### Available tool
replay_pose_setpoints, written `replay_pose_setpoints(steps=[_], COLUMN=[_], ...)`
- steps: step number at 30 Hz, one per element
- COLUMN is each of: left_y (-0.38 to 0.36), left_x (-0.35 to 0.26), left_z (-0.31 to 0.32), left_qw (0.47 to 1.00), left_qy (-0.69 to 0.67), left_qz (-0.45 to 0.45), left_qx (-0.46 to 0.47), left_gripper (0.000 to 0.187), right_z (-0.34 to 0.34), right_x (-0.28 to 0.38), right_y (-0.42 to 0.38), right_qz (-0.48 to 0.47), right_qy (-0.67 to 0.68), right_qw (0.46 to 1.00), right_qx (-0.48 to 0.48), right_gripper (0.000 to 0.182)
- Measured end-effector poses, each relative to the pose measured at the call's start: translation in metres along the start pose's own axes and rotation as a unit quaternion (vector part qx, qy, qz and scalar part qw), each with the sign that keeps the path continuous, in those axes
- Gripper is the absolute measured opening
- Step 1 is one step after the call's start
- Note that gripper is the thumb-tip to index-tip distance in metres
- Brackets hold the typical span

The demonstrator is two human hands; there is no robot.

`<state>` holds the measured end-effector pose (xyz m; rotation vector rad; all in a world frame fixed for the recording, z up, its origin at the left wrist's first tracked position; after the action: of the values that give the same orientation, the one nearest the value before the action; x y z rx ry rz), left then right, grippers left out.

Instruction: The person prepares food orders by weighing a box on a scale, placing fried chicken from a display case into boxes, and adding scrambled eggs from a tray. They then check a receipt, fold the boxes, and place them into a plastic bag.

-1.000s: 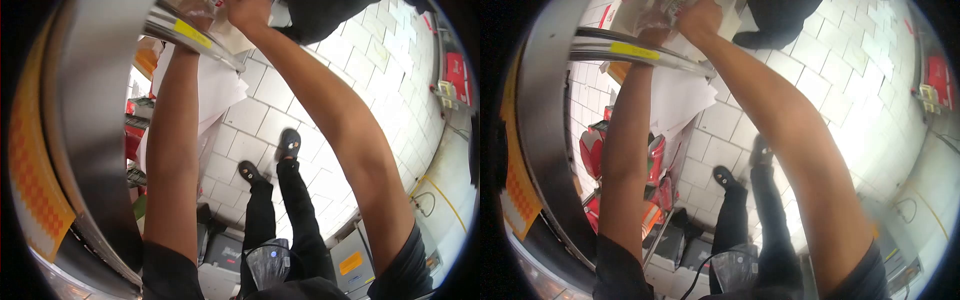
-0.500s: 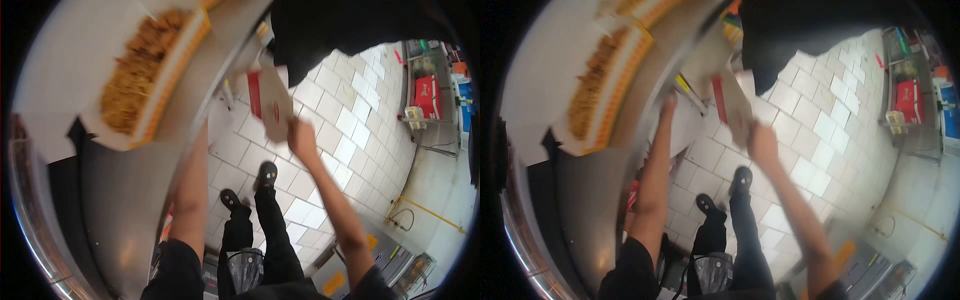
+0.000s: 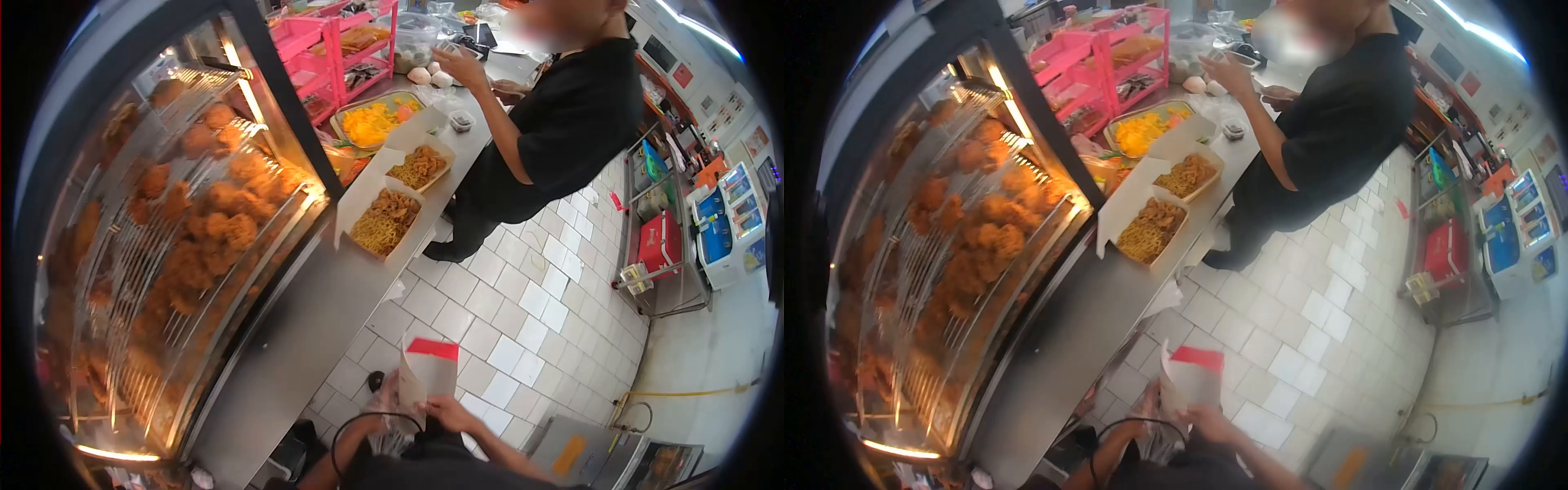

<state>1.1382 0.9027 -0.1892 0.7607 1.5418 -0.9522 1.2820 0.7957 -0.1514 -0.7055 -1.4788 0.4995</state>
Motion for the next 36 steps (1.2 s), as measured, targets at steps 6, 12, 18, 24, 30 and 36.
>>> replay_pose_setpoints(steps=[6, 12, 18, 24, 30, 36], left_y=[-0.040, -0.101, -0.227, -0.344, -0.360, -0.279], left_x=[-0.101, -0.148, -0.175, -0.136, -0.143, 0.041], left_z=[-0.074, -0.115, -0.140, -0.175, -0.178, -0.206], left_qw=[0.968, 0.923, 0.783, 0.673, 0.366, 0.770], left_qy=[0.180, 0.277, 0.361, 0.465, 0.546, 0.356], left_qz=[0.167, 0.121, -0.078, -0.276, -0.256, -0.360], left_qx=[-0.055, -0.238, -0.500, -0.504, -0.709, -0.388], left_gripper=[0.076, 0.067, 0.059, 0.057, 0.057, 0.061], right_z=[0.030, 0.086, 0.135, 0.133, 0.153, 0.188], right_x=[0.116, 0.198, 0.220, 0.222, 0.253, 0.191], right_y=[-0.031, -0.064, -0.084, -0.033, 0.012, 0.163], right_qz=[-0.076, -0.129, -0.126, -0.063, -0.065, -0.118], right_qy=[-0.056, -0.037, -0.129, 0.136, 0.211, -0.118], right_qw=[0.987, 0.943, 0.928, 0.961, 0.922, 0.953], right_qx=[0.129, 0.304, 0.325, 0.234, 0.317, 0.254], right_gripper=[0.031, 0.028, 0.029, 0.029, 0.035, 0.052])
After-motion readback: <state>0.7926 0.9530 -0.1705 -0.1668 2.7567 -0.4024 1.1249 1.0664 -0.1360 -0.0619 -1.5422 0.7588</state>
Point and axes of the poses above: each hand's wrist, its own y-axis towards the middle knuckle, its own z-axis out of the palm, x = y × z, the point moved 4 cm from there along y, towards the middle knuckle, and after that the axes turned 15 degrees about z, right-handed, at the moved point
